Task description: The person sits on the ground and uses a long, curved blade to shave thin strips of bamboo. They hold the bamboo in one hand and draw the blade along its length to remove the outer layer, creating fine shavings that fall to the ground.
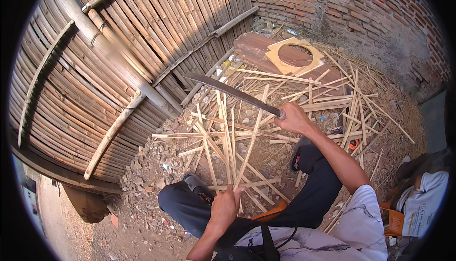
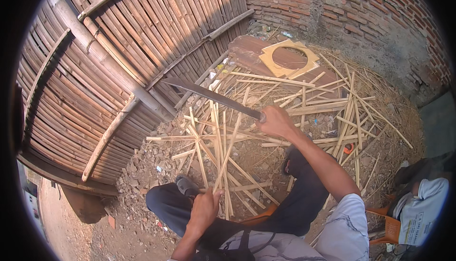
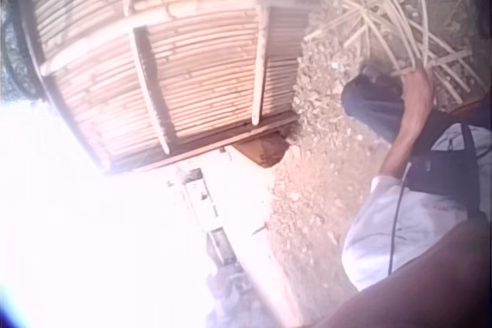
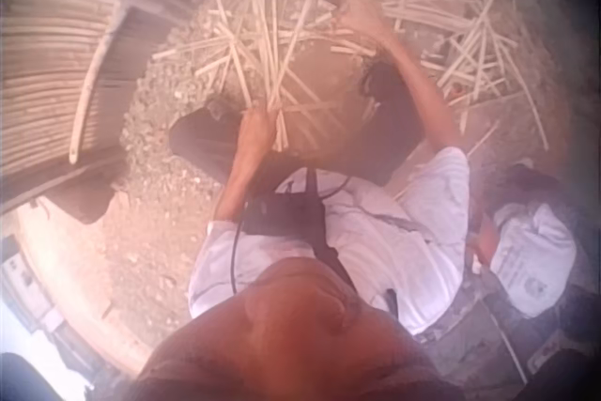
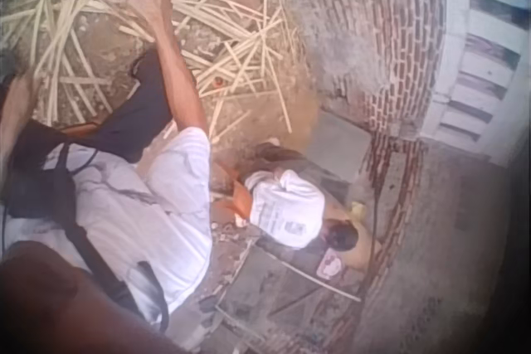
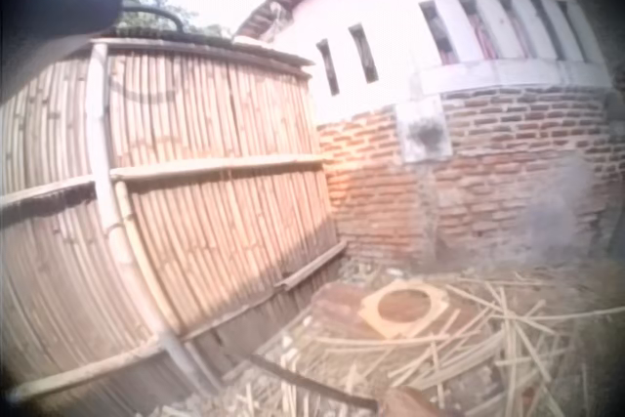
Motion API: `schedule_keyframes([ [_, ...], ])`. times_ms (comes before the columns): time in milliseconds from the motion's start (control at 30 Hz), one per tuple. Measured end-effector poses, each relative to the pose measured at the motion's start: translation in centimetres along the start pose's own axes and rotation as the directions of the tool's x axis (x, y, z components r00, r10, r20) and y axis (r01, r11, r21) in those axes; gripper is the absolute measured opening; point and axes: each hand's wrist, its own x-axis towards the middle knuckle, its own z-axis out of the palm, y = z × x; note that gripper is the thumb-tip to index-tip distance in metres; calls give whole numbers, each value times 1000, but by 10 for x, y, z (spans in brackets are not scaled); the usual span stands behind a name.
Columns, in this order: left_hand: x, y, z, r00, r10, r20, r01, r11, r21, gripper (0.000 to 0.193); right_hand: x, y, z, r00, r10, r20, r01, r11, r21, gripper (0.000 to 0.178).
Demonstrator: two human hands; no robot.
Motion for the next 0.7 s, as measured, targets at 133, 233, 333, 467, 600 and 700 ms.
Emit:
schedule_keyframes([
  [133,0,-2,5,999,38,-11,-38,999,-12,45,-1,7,0,997,28,-71,-28,1000,11,22],
  [233,2,-1,6,999,42,4,-42,999,18,46,-12,-12,2,995,-90,-50,91,996,21,20],
  [333,6,4,6,1000,30,5,-30,997,69,47,-22,-19,18,945,-320,-62,313,945,-98,15],
  [467,2,-6,4,999,38,4,-38,990,136,48,-15,-13,26,981,-189,37,191,981,-37,16],
  [600,-11,-12,1,1000,9,12,-10,994,111,50,10,12,-7,998,58,5,-58,998,-7,24],
  [700,-10,-16,8,1000,11,23,-13,996,90,50,8,16,-3,999,12,-46,-16,995,-94,23],
])
